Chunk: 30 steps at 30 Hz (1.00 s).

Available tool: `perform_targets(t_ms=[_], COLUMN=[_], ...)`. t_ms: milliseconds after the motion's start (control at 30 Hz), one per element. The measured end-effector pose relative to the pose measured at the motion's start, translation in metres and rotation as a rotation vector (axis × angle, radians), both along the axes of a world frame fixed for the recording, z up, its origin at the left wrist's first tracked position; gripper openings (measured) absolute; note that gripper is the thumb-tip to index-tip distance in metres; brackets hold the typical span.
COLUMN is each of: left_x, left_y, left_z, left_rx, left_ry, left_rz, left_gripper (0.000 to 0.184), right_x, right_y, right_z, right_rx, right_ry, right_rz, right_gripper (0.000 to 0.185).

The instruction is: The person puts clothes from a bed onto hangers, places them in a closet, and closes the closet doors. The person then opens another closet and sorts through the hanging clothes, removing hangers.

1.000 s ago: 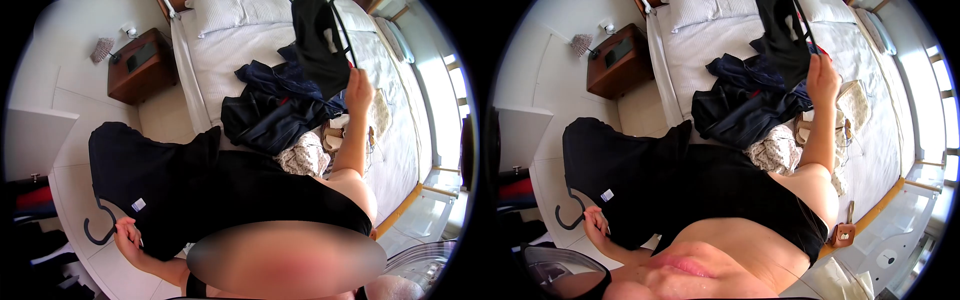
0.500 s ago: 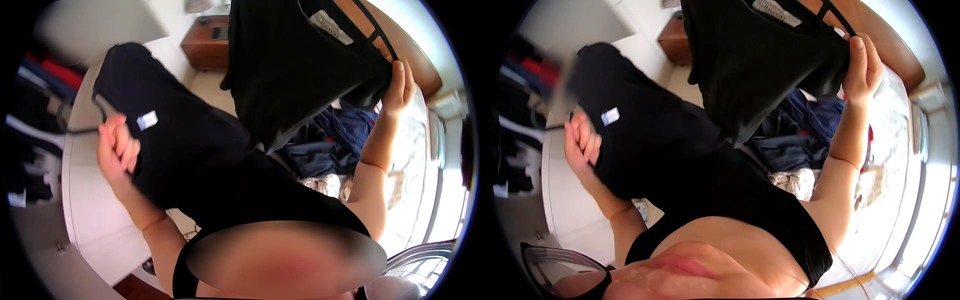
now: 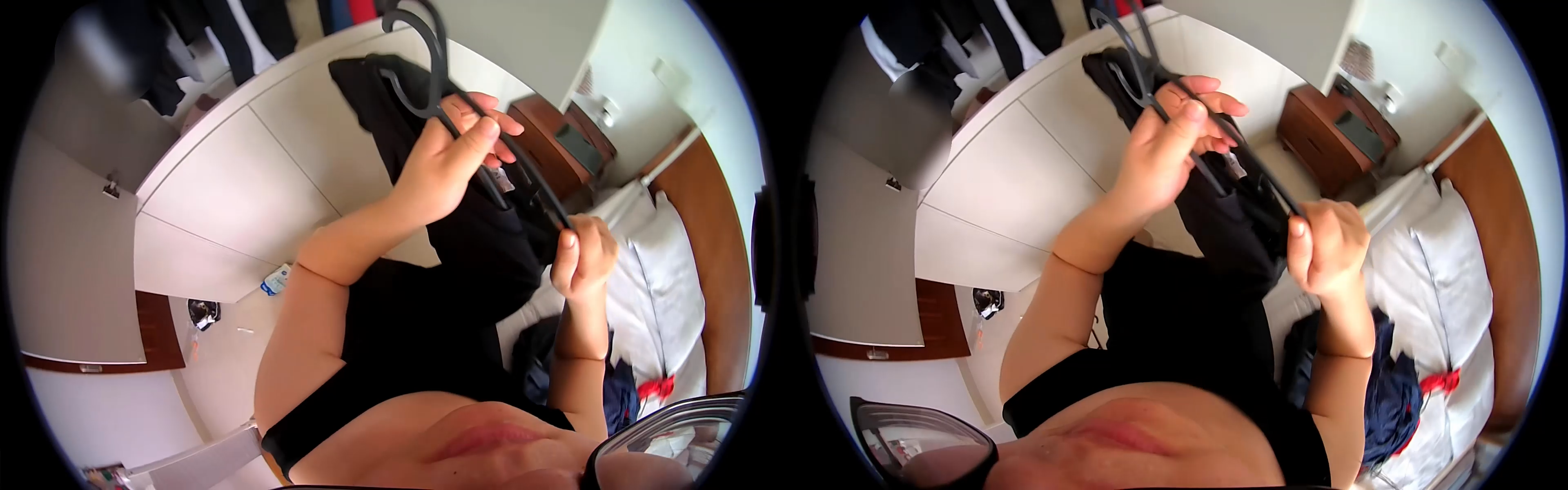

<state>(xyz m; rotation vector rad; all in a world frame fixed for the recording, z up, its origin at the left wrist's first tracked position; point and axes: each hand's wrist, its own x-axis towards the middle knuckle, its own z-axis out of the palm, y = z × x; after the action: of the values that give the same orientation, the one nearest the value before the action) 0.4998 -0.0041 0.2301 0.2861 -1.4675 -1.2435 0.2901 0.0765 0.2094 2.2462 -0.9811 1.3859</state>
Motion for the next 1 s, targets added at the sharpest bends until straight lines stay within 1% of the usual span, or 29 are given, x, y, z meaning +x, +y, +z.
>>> perform_targets(t_ms=[67,167,233,267,300,333,400,433,467,533,567,600,667,700,733,767,800,833,867,900,933,967,1000], left_x=[0.012,0.033,0.039,0.045,0.054,0.062,0.081,0.089,0.098,0.121,0.128,0.140,0.171,0.185,0.203,0.227,0.249,0.270,0.294,0.316,0.337,0.356,0.380], left_y=[-0.028,-0.076,-0.097,-0.110,-0.121,-0.132,-0.134,-0.138,-0.133,-0.132,-0.126,-0.119,-0.107,-0.099,-0.087,-0.080,-0.068,-0.056,-0.041,-0.026,-0.014,-0.004,0.007], left_z=[-0.005,-0.006,-0.002,0.003,0.009,0.015,0.042,0.052,0.067,0.094,0.110,0.129,0.167,0.185,0.208,0.224,0.247,0.271,0.298,0.327,0.355,0.381,0.406], left_rx=[0.035,0.018,-0.003,-0.037,-0.090,-0.143,-0.129,-0.166,-0.157,-0.188,-0.152,-0.166,-0.195,-0.188,-0.171,-0.201,-0.144,-0.062,-0.001,0.119,0.183,0.199,0.166], left_ry=[0.038,0.006,0.056,0.058,0.076,0.095,0.073,0.071,0.005,-0.123,-0.026,-0.062,-0.113,-0.029,-0.013,0.064,0.190,0.321,0.374,0.352,0.293,0.281,0.186], left_rz=[0.030,0.035,0.074,0.097,0.082,0.065,0.106,0.118,0.165,0.183,0.140,0.150,0.246,0.306,0.402,0.383,0.396,0.423,0.446,0.549,0.662,0.683,0.683], left_gripper=[0.037,0.037,0.037,0.036,0.031,0.027,0.024,0.023,0.021,0.021,0.021,0.021,0.018,0.016,0.015,0.011,0.011,0.014,0.018,0.020,0.019,0.019,0.017], right_x=[0.015,0.024,0.027,0.030,0.033,0.038,0.054,0.064,0.073,0.099,0.110,0.119,0.145,0.155,0.165,0.173,0.180,0.193,0.207,0.223,0.242,0.260,0.281], right_y=[-0.039,-0.106,-0.145,-0.162,-0.177,-0.187,-0.209,-0.219,-0.224,-0.233,-0.241,-0.243,-0.256,-0.264,-0.271,-0.280,-0.293,-0.305,-0.315,-0.327,-0.337,-0.345,-0.355], right_z=[0.001,0.008,0.017,0.027,0.039,0.051,0.078,0.087,0.099,0.128,0.148,0.169,0.196,0.204,0.211,0.226,0.239,0.252,0.265,0.277,0.295,0.311,0.330], right_rx=[0.023,0.108,0.142,0.156,0.208,0.262,0.349,0.374,0.451,0.541,0.540,0.595,0.608,0.576,0.548,0.570,0.610,0.586,0.569,0.546,0.514,0.420,0.315], right_ry=[0.011,0.087,0.106,0.107,0.126,0.098,0.017,-0.034,-0.083,-0.101,0.069,0.179,0.056,-0.048,-0.154,-0.202,-0.225,-0.238,-0.251,-0.281,-0.287,-0.275,-0.266], right_rz=[0.109,0.287,0.387,0.420,0.431,0.459,0.569,0.642,0.727,0.848,0.863,0.901,1.163,1.200,1.235,1.194,1.167,1.133,1.098,1.124,1.168,1.095,1.022], right_gripper=[0.009,0.010,0.016,0.018,0.021,0.024,0.028,0.031,0.035,0.042,0.049,0.054,0.061,0.064,0.067,0.062,0.054,0.051,0.048,0.046,0.044,0.042,0.040])
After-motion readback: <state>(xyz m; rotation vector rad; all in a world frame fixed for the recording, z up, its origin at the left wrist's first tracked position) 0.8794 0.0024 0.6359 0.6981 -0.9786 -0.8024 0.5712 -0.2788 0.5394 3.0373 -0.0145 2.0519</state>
